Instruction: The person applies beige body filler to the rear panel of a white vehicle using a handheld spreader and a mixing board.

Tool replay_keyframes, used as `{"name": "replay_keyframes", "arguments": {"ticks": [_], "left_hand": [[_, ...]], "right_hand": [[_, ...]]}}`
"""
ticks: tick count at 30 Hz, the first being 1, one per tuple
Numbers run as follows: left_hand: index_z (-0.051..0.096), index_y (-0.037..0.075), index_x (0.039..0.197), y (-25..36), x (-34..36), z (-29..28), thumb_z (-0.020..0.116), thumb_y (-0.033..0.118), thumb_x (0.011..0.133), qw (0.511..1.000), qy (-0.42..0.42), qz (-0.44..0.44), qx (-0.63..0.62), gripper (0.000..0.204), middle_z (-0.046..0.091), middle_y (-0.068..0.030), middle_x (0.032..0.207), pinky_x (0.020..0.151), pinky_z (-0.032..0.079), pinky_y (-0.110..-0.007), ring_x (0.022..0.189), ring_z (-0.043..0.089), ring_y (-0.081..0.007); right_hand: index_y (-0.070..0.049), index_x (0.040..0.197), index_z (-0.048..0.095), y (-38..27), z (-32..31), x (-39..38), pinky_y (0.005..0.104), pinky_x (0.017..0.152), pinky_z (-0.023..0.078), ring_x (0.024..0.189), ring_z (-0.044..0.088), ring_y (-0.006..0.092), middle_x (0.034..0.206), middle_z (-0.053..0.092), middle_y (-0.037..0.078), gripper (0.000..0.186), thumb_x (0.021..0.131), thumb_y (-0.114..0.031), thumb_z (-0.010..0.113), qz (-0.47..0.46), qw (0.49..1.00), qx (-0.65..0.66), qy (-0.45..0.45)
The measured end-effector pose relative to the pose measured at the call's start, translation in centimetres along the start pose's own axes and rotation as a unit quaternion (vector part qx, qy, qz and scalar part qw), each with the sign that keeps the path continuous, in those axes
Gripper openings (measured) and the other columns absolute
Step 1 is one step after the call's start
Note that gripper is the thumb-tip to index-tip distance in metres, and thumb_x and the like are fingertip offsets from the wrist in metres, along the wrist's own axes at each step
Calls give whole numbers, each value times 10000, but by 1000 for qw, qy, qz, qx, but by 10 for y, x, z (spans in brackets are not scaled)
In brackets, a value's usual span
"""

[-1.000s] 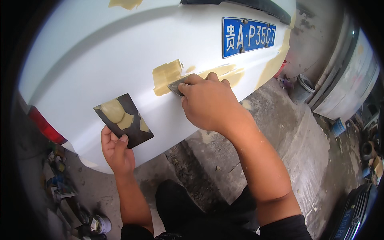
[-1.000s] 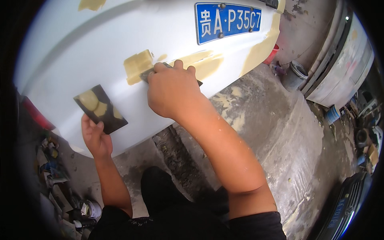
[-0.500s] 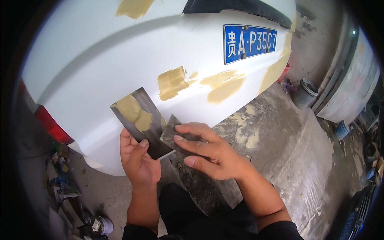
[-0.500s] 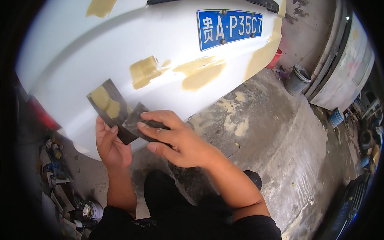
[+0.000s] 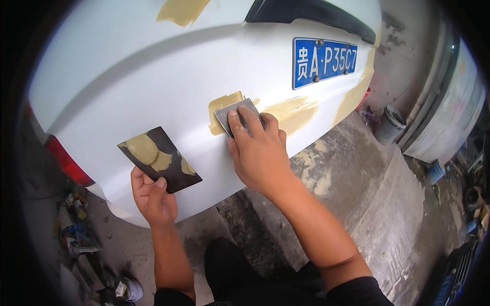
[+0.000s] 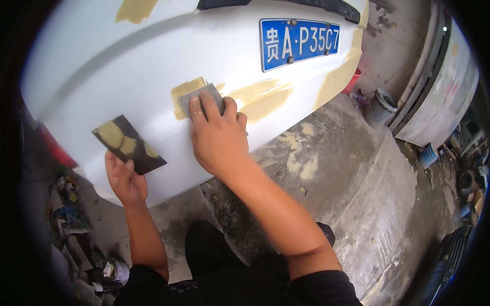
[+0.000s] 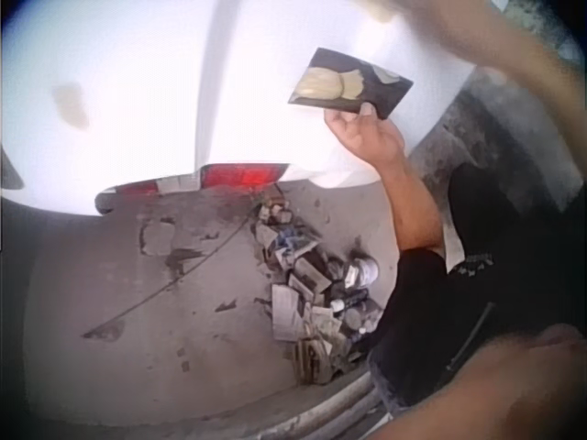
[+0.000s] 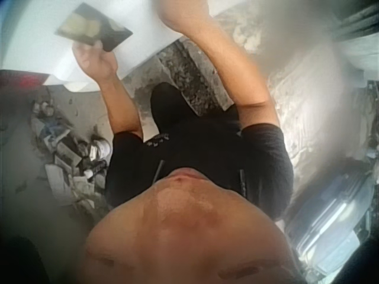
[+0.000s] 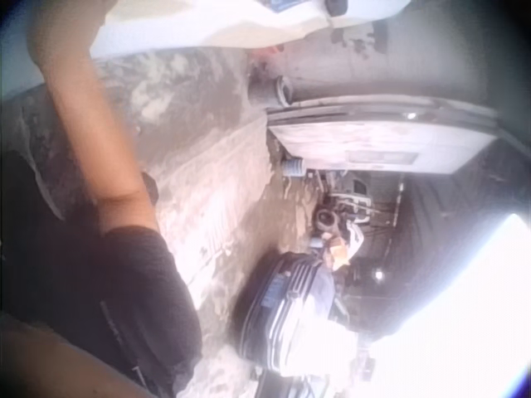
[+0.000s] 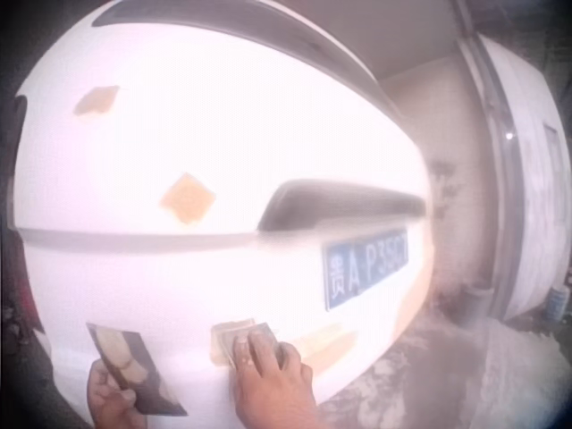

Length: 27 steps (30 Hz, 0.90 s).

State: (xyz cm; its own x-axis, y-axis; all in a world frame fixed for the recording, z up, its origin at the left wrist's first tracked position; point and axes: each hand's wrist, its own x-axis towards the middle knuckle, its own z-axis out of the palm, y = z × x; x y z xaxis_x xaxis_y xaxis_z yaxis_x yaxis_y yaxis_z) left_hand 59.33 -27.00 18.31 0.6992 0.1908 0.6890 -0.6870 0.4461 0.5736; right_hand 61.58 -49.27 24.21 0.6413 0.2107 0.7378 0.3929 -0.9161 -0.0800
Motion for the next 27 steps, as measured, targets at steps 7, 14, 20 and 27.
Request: {"name": "replay_keyframes", "arguments": {"ticks": [7, 14, 20, 27], "left_hand": [[372, -64, 1303, -1, -1, 8, 465, -61, 835, 999, 27, 8, -15, 477, 549, -206, 1287, 1069, 386, -396, 1215, 525, -243], [375, -66, 1299, 1, 0, 9, 469, -60, 836, 999, 31, 0, -13, 472, 549, -209, 1287, 1065, 394, -393, 1213, 529, -248], [378, -64, 1295, 2, 0, 7, 473, -55, 837, 999, 37, -2, 0, 469, 549, -207, 1286, 1065, 387, -387, 1210, 529, -247], [374, -63, 1298, 1, 0, 10, 479, -49, 839, 999, 30, 1, 13, 471, 543, -202, 1293, 1065, 381, -394, 1213, 524, -248]], "right_hand": [[-66, 1264, 587, -3, -45, 10, 485, 915, 445, 1096, 512, 359, 1270, 550, 74, 403, 886, -200, 543, 26, 979, -20, -202], [-69, 1226, 617, 9, -66, 17, 456, 930, 447, 1045, 538, 339, 1222, 585, 67, 377, 890, -202, 510, 16, 963, -20, -268], [-63, 1316, 560, 41, -45, 8, 453, 1018, 406, 1187, 483, 377, 1371, 514, 127, 426, 914, -198, 513, 51, 994, 84, -48], [-27, 1378, 470, 47, -11, 9, 466, 1049, 367, 1255, 417, 395, 1429, 445, 140, 481, 934, -206, 507, 43, 993, 91, -54]]}}
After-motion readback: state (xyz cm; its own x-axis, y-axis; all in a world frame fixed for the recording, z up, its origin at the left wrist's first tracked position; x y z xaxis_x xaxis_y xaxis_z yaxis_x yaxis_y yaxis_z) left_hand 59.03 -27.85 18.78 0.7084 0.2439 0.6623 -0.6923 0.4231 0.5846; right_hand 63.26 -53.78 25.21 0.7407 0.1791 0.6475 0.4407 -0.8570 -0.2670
